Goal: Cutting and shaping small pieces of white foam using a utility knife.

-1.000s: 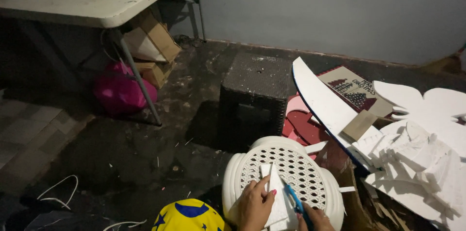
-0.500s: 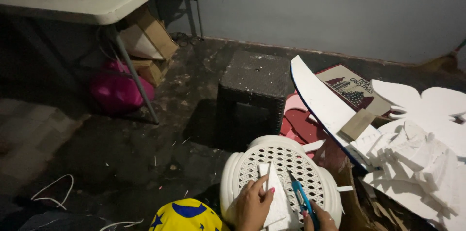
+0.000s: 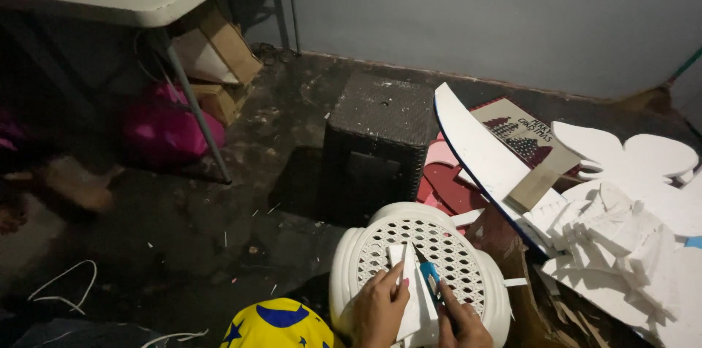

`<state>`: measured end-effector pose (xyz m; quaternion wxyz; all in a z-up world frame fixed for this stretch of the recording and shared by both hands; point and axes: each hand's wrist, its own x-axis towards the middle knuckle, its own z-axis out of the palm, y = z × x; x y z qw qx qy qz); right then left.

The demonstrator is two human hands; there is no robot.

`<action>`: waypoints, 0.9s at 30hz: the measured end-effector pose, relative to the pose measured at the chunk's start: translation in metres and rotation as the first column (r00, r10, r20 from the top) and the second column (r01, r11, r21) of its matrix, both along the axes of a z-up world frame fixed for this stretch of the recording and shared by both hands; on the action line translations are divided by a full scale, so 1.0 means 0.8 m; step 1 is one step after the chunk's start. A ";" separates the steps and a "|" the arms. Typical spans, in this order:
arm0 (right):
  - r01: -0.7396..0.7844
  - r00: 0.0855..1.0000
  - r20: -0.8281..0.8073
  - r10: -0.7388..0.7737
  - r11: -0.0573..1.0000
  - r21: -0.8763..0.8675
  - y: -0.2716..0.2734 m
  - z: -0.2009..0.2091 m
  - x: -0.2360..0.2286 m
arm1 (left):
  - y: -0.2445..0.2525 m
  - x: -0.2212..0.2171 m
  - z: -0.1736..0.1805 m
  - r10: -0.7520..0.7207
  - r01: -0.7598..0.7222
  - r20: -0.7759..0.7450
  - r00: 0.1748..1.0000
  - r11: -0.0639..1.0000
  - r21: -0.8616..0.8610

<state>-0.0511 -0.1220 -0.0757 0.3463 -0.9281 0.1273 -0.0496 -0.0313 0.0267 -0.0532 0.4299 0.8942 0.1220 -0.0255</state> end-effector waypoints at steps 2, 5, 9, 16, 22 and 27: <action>-0.024 0.999 0.040 0.024 1.000 0.002 -0.006 -0.016 0.003 | 0.000 -0.002 0.002 0.010 -0.010 -0.002 1.000 1.000 -0.013; -0.061 0.992 0.115 0.059 0.998 0.013 -0.009 -0.033 0.006 | -0.001 -0.001 -0.005 0.011 -0.011 0.023 1.000 1.000 -0.003; -0.025 0.981 0.193 0.028 1.000 -0.015 0.000 -0.041 0.007 | -0.004 0.001 -0.021 0.030 -0.034 0.097 0.995 0.999 0.039; -0.004 0.985 0.173 -0.003 0.999 0.036 0.003 -0.031 0.006 | -0.004 -0.001 -0.020 -0.010 0.005 0.112 0.994 0.999 0.042; -0.017 0.994 0.104 0.033 0.989 -0.145 -0.004 -0.058 0.010 | -0.007 0.001 -0.026 0.025 -0.032 0.164 0.986 0.999 0.044; -0.072 0.979 0.181 0.094 0.989 -0.128 -0.008 -0.067 0.010 | -0.009 0.002 -0.034 0.029 -0.038 0.150 0.988 0.998 0.055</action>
